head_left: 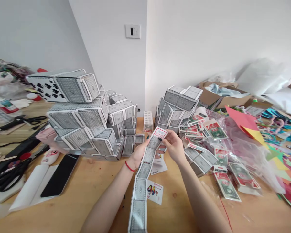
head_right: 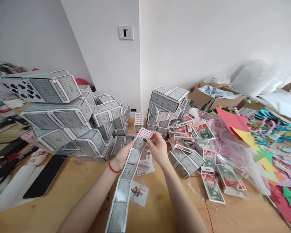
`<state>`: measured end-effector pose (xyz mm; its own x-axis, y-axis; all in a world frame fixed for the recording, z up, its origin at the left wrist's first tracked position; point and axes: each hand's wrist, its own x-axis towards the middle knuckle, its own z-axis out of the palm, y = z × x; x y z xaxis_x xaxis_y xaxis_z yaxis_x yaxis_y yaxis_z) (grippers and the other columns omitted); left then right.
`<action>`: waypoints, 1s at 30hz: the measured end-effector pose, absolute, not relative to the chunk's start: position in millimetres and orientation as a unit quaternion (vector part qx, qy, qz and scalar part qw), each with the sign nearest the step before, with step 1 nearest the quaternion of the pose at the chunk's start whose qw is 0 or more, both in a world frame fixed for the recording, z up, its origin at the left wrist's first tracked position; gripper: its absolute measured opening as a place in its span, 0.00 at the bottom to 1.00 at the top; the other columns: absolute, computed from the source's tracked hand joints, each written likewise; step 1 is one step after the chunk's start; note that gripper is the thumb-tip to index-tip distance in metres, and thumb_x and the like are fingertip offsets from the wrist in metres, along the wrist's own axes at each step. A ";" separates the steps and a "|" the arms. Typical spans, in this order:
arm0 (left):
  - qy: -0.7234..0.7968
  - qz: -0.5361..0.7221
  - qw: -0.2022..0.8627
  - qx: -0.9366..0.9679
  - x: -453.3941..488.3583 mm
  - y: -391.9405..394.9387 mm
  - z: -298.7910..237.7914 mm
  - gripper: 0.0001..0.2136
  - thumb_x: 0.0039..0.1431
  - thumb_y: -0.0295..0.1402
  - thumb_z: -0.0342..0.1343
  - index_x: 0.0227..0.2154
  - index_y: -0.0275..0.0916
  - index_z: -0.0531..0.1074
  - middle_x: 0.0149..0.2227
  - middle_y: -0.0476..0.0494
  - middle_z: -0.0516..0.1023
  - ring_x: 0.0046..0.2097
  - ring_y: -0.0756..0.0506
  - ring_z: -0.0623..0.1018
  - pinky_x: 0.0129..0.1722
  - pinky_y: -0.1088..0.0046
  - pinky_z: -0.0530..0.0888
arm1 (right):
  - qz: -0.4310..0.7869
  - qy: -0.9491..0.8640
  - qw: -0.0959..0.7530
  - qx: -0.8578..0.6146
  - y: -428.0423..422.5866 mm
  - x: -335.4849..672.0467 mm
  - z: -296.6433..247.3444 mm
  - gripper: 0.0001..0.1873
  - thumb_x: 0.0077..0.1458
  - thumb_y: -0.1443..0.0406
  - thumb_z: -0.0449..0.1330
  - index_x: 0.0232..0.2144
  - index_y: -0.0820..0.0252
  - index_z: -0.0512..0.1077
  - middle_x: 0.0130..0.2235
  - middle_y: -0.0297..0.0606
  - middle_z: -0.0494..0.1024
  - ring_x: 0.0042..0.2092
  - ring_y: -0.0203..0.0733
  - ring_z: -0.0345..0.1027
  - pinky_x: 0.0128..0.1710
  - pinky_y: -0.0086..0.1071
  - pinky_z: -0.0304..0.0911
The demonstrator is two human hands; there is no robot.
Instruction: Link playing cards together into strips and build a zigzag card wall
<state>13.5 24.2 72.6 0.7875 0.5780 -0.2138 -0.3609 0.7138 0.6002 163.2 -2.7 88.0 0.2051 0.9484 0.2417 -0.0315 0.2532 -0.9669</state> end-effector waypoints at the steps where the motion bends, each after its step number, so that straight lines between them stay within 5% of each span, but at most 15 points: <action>1: 0.202 0.267 0.901 0.276 15.6 24.6 69.1 0.20 0.59 0.41 0.42 0.48 0.32 0.66 0.36 0.36 0.77 0.33 0.45 0.77 0.33 0.72 0.72 | 0.401 -0.483 0.620 -0.471 -1.1 163.7 84.7 0.15 0.43 0.61 0.61 0.35 0.56 0.65 0.34 0.37 0.74 0.35 0.41 0.70 0.32 0.34 0.69; 9: 0.319 0.317 0.822 0.350 22.4 24.0 54.5 0.16 0.57 0.39 0.47 0.44 0.35 0.67 0.29 0.41 0.78 0.26 0.47 0.76 0.25 0.71 0.72 | 0.432 -0.462 0.583 -0.510 3.2 168.5 77.4 0.14 0.43 0.60 0.60 0.34 0.58 0.66 0.29 0.35 0.73 0.26 0.38 0.66 0.23 0.30 0.64; 30: 0.291 0.292 0.815 0.407 21.7 24.7 48.1 0.18 0.55 0.43 0.48 0.38 0.31 0.68 0.25 0.42 0.76 0.20 0.51 0.71 0.20 0.76 0.67 | 0.375 -0.516 0.510 -0.577 3.8 180.2 72.7 0.11 0.43 0.59 0.59 0.26 0.61 0.72 0.25 0.38 0.75 0.26 0.40 0.67 0.26 0.32 0.63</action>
<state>21.7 24.7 48.1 0.6601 0.7133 -0.2353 -0.2398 0.4970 0.8340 180.2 3.8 72.7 0.1861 0.9781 0.0931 0.2121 0.0525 -0.9758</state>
